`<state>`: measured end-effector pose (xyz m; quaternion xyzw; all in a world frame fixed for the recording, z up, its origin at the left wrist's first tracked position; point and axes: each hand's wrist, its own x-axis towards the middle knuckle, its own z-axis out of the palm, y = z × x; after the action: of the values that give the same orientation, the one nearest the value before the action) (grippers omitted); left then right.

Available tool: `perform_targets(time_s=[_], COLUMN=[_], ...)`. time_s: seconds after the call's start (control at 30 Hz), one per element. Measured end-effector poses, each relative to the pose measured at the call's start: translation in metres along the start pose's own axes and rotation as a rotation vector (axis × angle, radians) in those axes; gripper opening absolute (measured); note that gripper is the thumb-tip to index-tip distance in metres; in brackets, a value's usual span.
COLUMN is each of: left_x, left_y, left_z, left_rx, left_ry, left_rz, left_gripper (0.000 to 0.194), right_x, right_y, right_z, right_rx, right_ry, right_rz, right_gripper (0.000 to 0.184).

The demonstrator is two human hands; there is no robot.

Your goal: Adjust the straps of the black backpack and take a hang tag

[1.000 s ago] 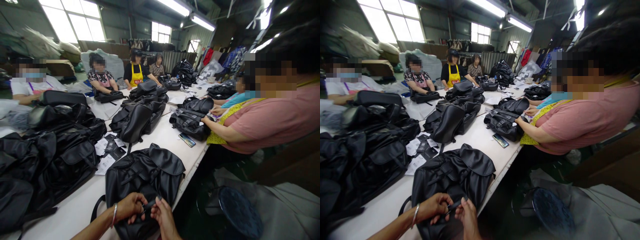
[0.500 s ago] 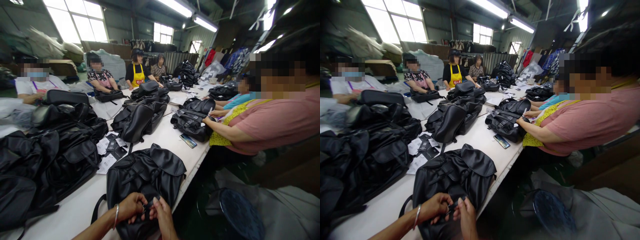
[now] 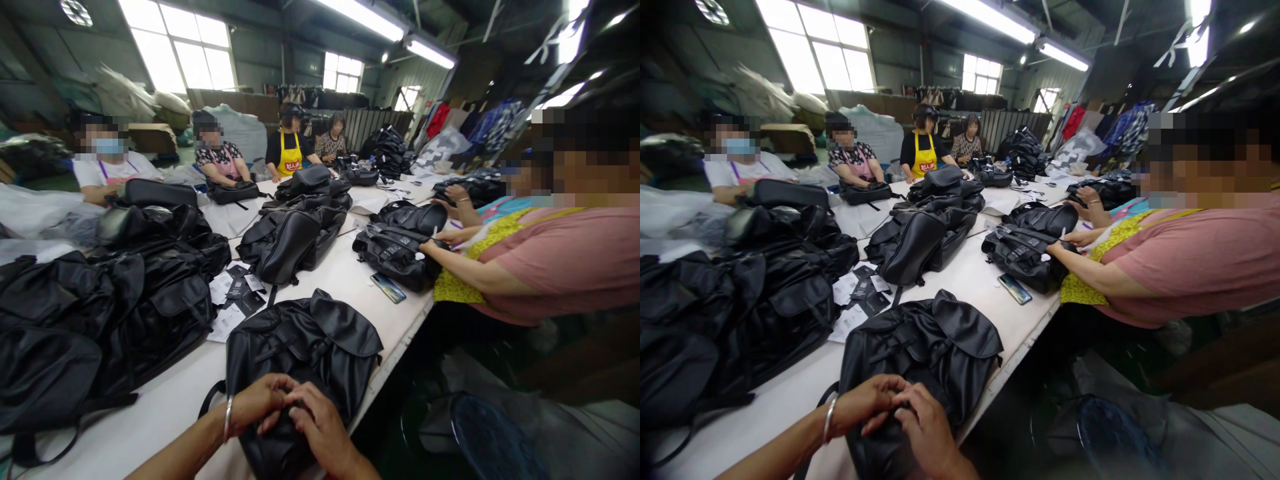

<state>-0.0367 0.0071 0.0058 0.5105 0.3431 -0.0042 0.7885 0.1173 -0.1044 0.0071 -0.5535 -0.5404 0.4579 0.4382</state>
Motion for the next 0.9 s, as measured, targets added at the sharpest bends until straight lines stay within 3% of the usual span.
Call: perform_targets(time_s=[0.07,0.27,0.47,0.6,0.77,0.9], left_x=[-0.004,-0.005,0.0,0.003,0.007,0.008], left_y=[0.006,0.012,0.005,-0.001,-0.004,-0.004], left_z=[-0.006,-0.018,-0.018,-0.02,-0.022,-0.022], left_rx=[-0.045,-0.07,-0.015,-0.066,-0.087,-0.091], left_ry=[-0.048,-0.232,-0.258,-0.246,-0.242,-0.236], left_rz=[0.006,-0.01,0.041,0.036,0.002,-0.019], left_gripper=[0.05,0.074,0.073,0.082,0.088,0.089], right_x=[0.007,0.017,0.023,0.026,0.029,0.032], right_y=[-0.002,0.008,0.017,0.014,0.007,0.003], right_z=[-0.004,-0.021,-0.018,-0.021,-0.033,-0.037], right_rx=[0.054,0.348,0.421,0.232,0.011,-0.188], right_ry=[-0.039,-0.255,-0.206,-0.178,-0.295,-0.312], right_rz=[0.012,0.113,0.218,0.193,0.13,0.046], right_gripper=[0.019,0.03,0.024,0.018,0.008,0.008])
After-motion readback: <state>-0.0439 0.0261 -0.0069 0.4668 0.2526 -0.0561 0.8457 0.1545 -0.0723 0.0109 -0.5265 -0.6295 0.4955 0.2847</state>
